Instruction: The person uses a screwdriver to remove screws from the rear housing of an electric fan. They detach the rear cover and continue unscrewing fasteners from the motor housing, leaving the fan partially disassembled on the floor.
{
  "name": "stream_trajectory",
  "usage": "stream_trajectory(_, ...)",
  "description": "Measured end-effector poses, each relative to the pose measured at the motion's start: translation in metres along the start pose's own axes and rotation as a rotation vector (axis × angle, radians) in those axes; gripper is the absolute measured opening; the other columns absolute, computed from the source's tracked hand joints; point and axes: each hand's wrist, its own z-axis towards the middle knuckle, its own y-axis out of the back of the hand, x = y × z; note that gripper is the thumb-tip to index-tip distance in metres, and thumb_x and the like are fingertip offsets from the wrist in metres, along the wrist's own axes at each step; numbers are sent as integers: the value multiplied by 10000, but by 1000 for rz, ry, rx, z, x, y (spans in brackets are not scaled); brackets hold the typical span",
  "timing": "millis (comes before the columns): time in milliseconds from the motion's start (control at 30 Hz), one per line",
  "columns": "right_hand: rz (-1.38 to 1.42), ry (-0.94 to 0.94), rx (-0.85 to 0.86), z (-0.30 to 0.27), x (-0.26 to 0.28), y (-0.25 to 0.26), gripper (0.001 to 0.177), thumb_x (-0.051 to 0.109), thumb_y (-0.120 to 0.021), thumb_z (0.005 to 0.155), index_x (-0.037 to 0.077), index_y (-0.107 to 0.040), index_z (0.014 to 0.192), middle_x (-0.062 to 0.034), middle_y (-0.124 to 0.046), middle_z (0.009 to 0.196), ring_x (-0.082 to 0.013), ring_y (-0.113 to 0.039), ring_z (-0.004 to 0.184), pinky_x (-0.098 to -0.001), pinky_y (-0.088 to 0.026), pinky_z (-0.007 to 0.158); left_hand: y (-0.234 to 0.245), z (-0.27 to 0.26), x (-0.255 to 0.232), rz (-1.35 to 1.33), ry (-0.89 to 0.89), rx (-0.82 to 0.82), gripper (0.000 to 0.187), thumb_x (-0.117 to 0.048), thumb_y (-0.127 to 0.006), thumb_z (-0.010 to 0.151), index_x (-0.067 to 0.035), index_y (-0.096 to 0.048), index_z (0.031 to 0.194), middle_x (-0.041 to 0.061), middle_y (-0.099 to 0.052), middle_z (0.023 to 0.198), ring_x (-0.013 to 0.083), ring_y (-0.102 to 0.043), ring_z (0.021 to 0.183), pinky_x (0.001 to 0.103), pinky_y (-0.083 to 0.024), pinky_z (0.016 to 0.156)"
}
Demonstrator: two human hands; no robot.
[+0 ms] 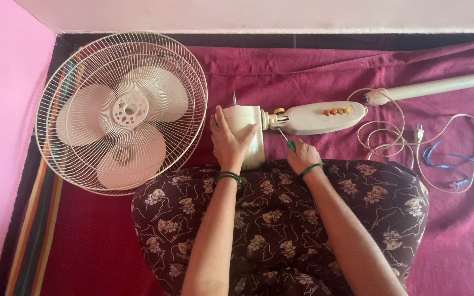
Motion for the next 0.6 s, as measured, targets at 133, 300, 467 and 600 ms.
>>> stream_trajectory(133,35,21,-30,5,-12,-14,322,244,-541,921,69,-680,1154,-260,-723,1034,-486,-673,982,-588,-511,895,1,0,-1,0,5,6,1196,-663,-817,711,-187,-190,1611,271,-278,1598,477,-458,1383,605,-591,883)
stream_trajectory(300,748,-310,226,9,-11,-24,208,156,-579,1008,44,-678,1153,-114,-636,762,-229,-539,598,-421,-439,510,2,-2,-2,9,-14,-15,1179,-655,-826,731,-184,-204,1615,270,-292,1593,477,-469,1376,598,-587,895)
stream_trajectory(467,1382,-516,252,-11,12,-45,168,91,-537,1006,62,-609,1154,-29,-560,743,-121,-442,542,-287,-363,453,5,-2,-5,7,18,2,1180,-646,-827,720,-190,-205,1614,248,-294,1603,461,-480,1370,596,-579,912)
stream_trajectory(600,1590,-562,216,-16,23,-52,180,108,-538,997,96,-626,1154,-39,-547,745,-121,-447,540,-275,-375,468,5,-3,-5,3,-2,-27,1181,-645,-840,719,-189,-217,1613,248,-304,1595,469,-476,1370,603,-567,927)
